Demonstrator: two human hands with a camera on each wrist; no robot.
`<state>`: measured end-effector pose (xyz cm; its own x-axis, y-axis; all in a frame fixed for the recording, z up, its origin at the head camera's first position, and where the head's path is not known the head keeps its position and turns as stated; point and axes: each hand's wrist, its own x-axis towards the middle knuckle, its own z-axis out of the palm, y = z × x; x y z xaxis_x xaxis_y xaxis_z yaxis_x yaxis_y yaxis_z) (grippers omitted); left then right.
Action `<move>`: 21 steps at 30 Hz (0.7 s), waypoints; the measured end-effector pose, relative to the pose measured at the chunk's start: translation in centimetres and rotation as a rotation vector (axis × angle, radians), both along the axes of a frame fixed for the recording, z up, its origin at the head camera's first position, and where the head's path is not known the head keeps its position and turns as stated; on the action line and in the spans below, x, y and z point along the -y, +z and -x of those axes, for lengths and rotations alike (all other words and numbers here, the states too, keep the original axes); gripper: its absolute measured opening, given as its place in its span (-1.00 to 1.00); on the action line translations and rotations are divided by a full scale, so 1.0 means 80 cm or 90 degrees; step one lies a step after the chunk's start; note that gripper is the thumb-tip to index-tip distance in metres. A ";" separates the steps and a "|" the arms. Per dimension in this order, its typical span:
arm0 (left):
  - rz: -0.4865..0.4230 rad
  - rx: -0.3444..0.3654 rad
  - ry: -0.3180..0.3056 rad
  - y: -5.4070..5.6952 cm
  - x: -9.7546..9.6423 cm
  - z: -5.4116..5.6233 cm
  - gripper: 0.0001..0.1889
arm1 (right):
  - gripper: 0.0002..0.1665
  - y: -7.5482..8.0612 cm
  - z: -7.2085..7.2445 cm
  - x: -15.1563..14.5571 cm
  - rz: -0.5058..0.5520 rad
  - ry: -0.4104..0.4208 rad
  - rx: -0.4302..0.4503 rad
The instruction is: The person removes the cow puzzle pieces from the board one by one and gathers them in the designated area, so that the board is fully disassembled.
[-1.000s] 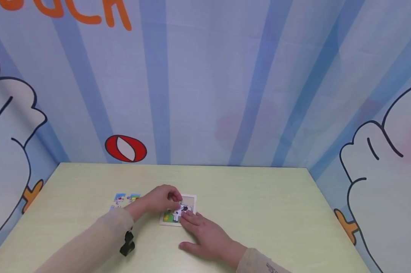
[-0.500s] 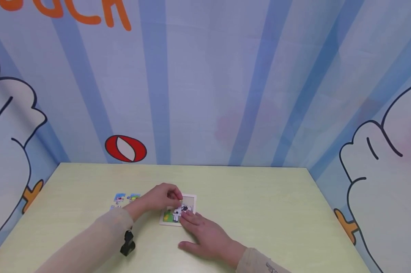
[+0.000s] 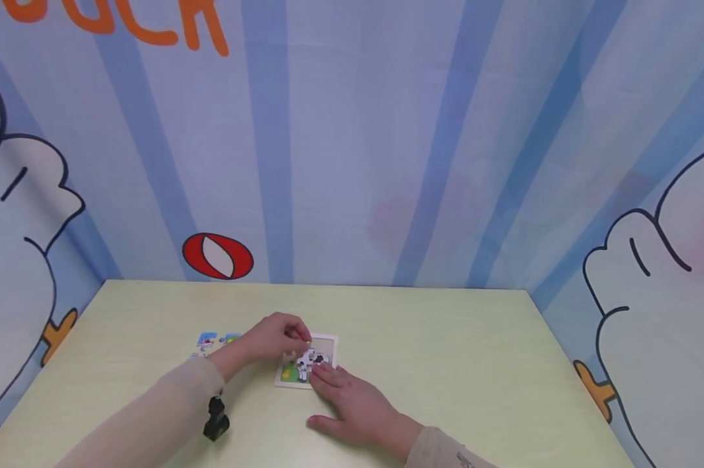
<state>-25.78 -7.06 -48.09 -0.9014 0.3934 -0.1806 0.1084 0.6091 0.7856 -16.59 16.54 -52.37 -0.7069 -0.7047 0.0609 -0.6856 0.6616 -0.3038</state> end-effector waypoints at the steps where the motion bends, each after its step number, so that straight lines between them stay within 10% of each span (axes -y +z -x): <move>1: 0.002 0.000 0.003 0.001 0.001 0.000 -0.95 | -0.10 0.000 0.000 0.000 0.001 0.000 -0.002; 21: 0.039 -0.018 0.055 0.029 0.069 -0.004 -0.94 | -0.09 0.000 -0.001 0.002 -0.014 -0.014 0.015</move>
<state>-25.42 -12.58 -45.75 -0.9369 0.3022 -0.1758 0.0747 0.6642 0.7438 -16.50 16.37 -52.37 -0.7231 -0.6902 0.0284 -0.6637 0.6827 -0.3057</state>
